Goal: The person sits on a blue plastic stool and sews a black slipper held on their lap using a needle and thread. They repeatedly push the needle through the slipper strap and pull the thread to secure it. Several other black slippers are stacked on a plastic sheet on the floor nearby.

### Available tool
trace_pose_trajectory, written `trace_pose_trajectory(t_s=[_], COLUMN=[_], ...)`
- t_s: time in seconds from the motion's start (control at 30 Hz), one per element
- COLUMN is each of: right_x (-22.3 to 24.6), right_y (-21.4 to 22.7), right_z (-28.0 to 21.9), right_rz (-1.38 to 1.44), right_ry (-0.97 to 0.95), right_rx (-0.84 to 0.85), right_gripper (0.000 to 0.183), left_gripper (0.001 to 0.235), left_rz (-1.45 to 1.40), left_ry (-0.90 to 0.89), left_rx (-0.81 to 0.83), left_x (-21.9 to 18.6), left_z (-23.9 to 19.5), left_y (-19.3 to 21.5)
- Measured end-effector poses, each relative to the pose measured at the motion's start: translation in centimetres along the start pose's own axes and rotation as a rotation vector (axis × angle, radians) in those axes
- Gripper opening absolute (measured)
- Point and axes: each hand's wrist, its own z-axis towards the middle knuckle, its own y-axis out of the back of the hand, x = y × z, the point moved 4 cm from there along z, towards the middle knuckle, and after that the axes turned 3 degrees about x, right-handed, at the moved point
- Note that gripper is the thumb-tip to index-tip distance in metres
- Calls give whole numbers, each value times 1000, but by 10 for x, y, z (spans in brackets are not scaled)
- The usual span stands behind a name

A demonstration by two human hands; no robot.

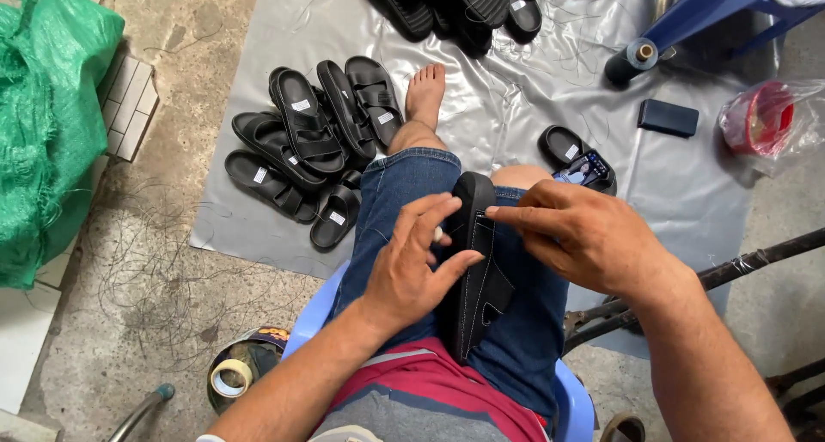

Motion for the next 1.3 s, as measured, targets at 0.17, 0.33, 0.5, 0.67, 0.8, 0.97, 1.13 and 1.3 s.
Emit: trace_pose_trajectory(t_s=[0.17,0.33,0.5,0.67,0.8,0.97,1.13,1.3], right_x=[-5,-8,-6,10,13,5,2,7], right_y=[-3,-4,-3,0,0,-12,-12,-16], right_z=[3,3,3,6,8,6,8,12], right_rz=[-19,-45,-65,-297,-400,-282,-101,-73], right_ry=[-10,-20,-39,-141,-216,-139,-21,-59], right_rx=[48,64,57,86,121,-17,-162,-212], right_gripper=[44,45,45,35,33,35,32,18], left_gripper=[39,35,32,34,36,40,43,42], left_rz=[-19,-64,34,115,201,186,159,134], left_ry=[29,-24,-87,-133,-156,-151,-163,-166], left_rx=[-85,-162,-243,-252,-244,-250,-254,-242], left_x=[-3,-5,-6,-8,-9,0,4,4], left_z=[-4,-7,-11,-15,-18,-21,-22,-21], left_y=[-5,-8,-12,-23,-28,-29,-30,-30])
